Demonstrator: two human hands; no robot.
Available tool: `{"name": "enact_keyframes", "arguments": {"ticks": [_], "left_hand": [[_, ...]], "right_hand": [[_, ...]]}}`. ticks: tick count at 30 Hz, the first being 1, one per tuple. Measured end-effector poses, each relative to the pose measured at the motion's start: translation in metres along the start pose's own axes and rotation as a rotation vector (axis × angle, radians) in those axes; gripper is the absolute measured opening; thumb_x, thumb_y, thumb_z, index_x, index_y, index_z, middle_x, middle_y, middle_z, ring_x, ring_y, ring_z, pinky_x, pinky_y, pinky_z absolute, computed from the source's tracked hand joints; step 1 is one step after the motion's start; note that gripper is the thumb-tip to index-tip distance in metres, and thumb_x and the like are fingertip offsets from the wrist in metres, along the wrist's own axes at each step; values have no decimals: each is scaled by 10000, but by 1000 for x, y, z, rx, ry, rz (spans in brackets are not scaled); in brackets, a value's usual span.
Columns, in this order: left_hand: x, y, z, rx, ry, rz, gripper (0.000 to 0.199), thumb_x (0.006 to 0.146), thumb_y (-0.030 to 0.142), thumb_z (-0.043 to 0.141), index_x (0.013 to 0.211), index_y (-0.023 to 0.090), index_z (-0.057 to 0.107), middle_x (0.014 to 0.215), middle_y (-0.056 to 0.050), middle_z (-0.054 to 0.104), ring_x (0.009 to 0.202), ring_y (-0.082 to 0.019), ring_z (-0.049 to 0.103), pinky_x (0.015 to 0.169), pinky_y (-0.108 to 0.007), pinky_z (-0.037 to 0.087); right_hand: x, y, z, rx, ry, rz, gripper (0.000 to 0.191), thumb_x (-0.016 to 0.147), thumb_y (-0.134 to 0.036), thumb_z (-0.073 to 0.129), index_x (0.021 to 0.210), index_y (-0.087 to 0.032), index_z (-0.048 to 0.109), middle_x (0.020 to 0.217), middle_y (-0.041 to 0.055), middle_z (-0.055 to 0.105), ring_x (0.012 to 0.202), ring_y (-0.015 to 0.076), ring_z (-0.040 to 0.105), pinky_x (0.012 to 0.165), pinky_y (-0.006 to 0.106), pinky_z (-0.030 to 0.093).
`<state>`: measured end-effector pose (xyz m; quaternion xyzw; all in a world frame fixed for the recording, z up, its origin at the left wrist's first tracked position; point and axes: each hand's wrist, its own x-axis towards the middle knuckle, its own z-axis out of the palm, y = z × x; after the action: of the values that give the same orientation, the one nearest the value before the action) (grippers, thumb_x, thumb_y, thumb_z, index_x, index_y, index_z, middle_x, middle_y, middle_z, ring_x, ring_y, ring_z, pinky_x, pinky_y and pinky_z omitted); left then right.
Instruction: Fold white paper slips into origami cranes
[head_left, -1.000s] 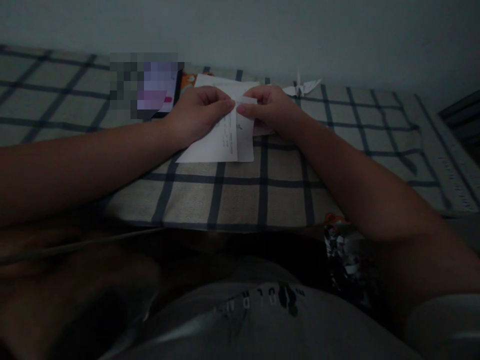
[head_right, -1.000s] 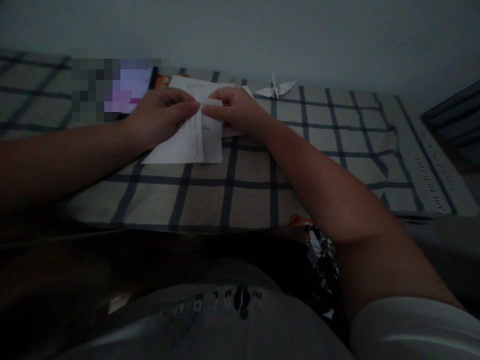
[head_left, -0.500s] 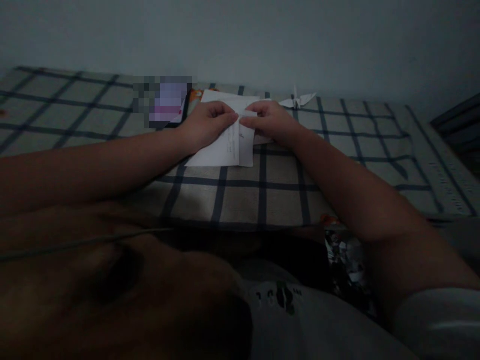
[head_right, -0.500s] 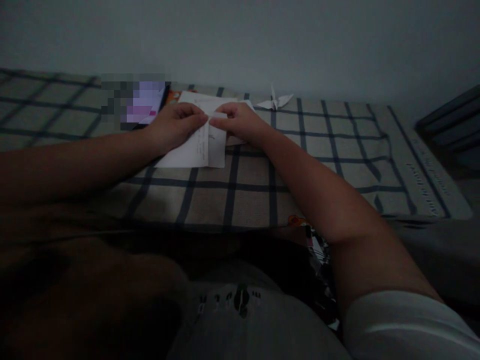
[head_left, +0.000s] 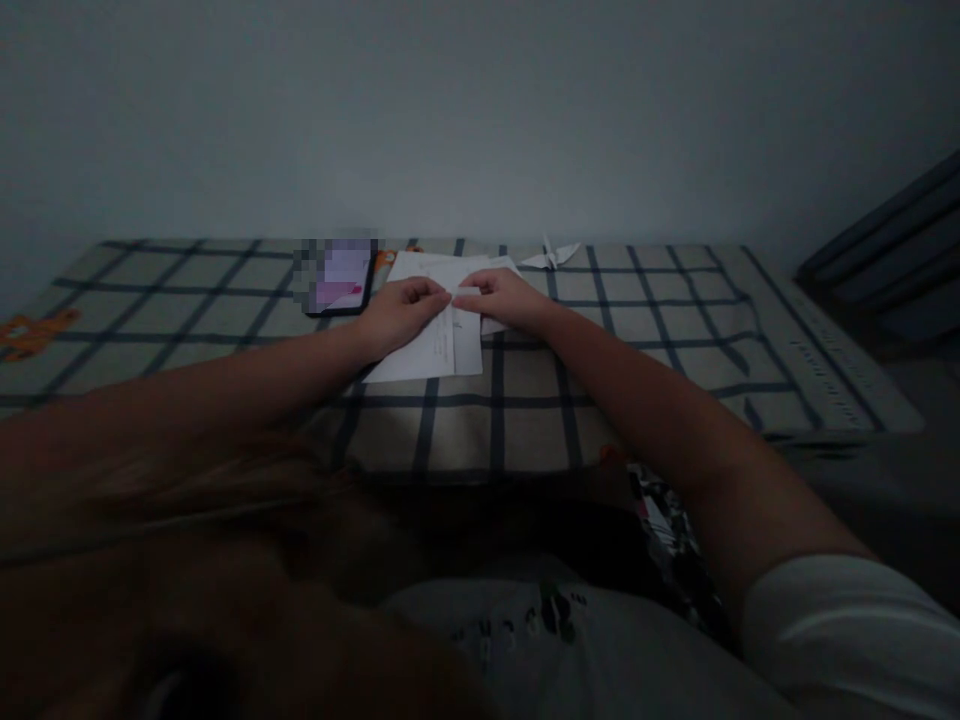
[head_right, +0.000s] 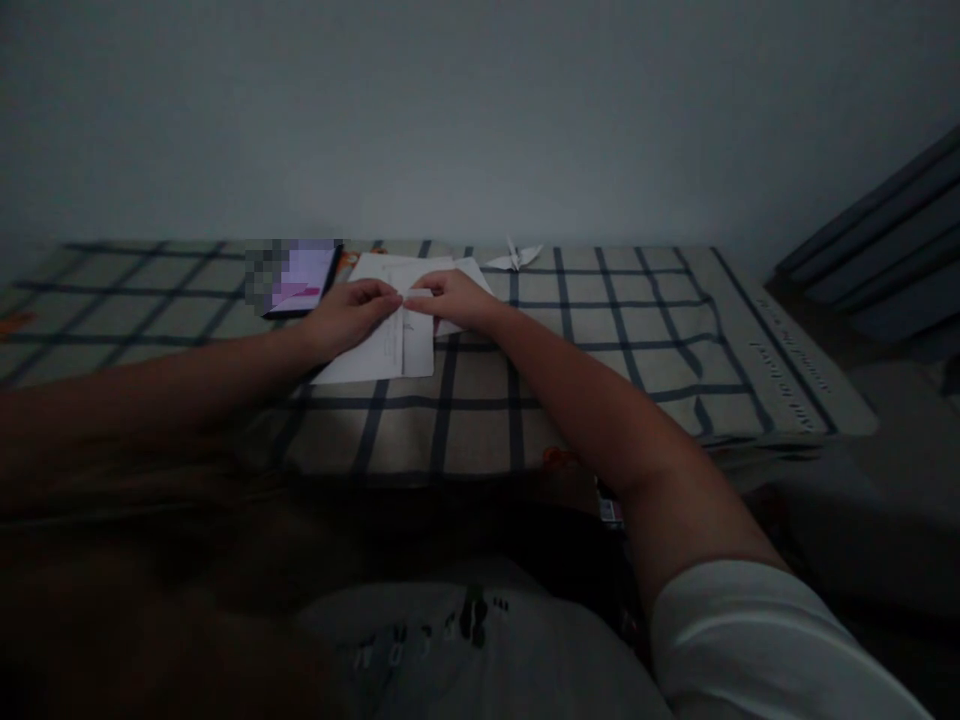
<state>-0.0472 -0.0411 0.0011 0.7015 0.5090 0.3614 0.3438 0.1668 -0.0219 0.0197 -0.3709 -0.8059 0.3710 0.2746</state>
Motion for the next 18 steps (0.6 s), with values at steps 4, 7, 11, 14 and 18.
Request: {"name": "enact_keyframes", "arguments": {"ticks": [4,7,11,14,18], "left_hand": [[2,-3,0,-62,-20,-10,256,844,432,676,832,177,683,776,-12,636,719,-144,531,675,-279,417],[7,-8,1,-90,-1,-20,257,810,433,701,835,178,686,766,-12,633,704,-142,513,667,-279,413],[13,-13,3,-112,-16,11,275,808,458,700,830,184,696,785,-26,653,742,-162,548,678,-286,432],[15,-16,3,-110,-11,22,295,798,478,711,827,184,707,795,-31,658,739,-163,542,667,-284,421],[12,-14,3,-134,-12,-14,302,789,481,718,835,182,709,803,-33,665,744,-163,544,677,-284,426]], "right_hand": [[0,2,-1,-15,-12,-2,259,905,-374,650,850,-121,641,733,-10,531,678,118,434,640,269,338],[3,7,-1,-44,12,0,259,907,-377,641,848,-124,638,712,-25,498,660,114,422,628,269,316],[5,9,-1,-38,12,18,242,909,-368,641,840,-137,624,714,-28,494,661,114,429,626,262,324],[4,6,1,44,13,63,233,891,-362,665,919,-132,638,744,-17,539,678,124,467,614,254,345],[2,1,1,39,1,73,205,904,-340,649,882,-137,623,728,-23,524,659,114,435,598,252,337]]}}
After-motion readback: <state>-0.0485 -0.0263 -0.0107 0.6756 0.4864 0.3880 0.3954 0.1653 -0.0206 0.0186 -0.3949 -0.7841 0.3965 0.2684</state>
